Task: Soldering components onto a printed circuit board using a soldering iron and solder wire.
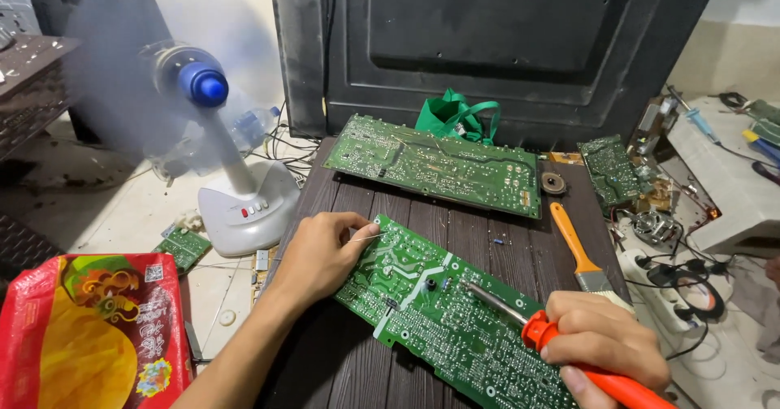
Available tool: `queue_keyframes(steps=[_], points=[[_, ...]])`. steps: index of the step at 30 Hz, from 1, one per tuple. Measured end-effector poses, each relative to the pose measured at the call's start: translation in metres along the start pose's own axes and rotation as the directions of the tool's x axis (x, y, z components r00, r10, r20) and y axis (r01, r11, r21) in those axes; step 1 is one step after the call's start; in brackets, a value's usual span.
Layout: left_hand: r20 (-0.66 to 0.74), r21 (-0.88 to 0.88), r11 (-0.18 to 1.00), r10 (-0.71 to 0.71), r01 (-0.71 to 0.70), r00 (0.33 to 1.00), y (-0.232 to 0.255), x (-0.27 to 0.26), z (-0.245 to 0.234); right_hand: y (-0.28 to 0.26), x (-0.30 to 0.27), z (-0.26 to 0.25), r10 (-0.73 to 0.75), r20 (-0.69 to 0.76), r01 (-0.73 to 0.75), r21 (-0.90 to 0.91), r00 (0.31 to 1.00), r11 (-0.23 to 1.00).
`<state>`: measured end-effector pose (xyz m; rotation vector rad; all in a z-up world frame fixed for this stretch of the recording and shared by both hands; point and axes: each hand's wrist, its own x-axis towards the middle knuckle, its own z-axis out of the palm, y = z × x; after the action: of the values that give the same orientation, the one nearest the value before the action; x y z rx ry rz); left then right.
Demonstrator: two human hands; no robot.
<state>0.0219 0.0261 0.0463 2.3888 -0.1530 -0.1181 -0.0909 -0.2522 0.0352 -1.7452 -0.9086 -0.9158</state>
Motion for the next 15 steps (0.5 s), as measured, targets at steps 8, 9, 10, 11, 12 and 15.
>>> queue_keyframes(steps=[8, 9, 10, 11, 12, 15], points=[[0.030, -0.006, 0.999, -0.048, 0.049, 0.998, 0.005, -0.003, -0.004, 0.000, 0.001, -0.003, -0.026, 0.054, 0.027, -0.014, 0.998, 1.000], [0.035, 0.004, 0.998, -0.057, 0.057, 0.998, 0.005, -0.002, -0.004, -0.002, 0.002, -0.003, -0.018, 0.079, 0.020, -0.014, 0.997, 1.000], [0.037, 0.004, 0.998, -0.057, 0.057, 0.998, 0.004, -0.003, -0.003, -0.005, 0.003, -0.003, -0.017, 0.079, 0.018, -0.015, 0.997, 1.000], [0.032, -0.003, 0.999, -0.046, 0.046, 0.998, 0.003, -0.002, -0.003, -0.008, 0.004, -0.003, -0.016, 0.083, 0.020, -0.037, 0.996, 0.999], [0.027, -0.010, 0.999, -0.035, 0.036, 0.999, 0.003, -0.002, -0.002, -0.011, 0.005, -0.002, -0.016, 0.088, 0.021, -0.059, 0.996, 0.998], [0.032, -0.013, 0.999, -0.043, 0.043, 0.999, 0.004, -0.003, -0.003, -0.010, 0.003, -0.001, -0.035, 0.081, 0.039, -0.042, 0.996, 0.998]])
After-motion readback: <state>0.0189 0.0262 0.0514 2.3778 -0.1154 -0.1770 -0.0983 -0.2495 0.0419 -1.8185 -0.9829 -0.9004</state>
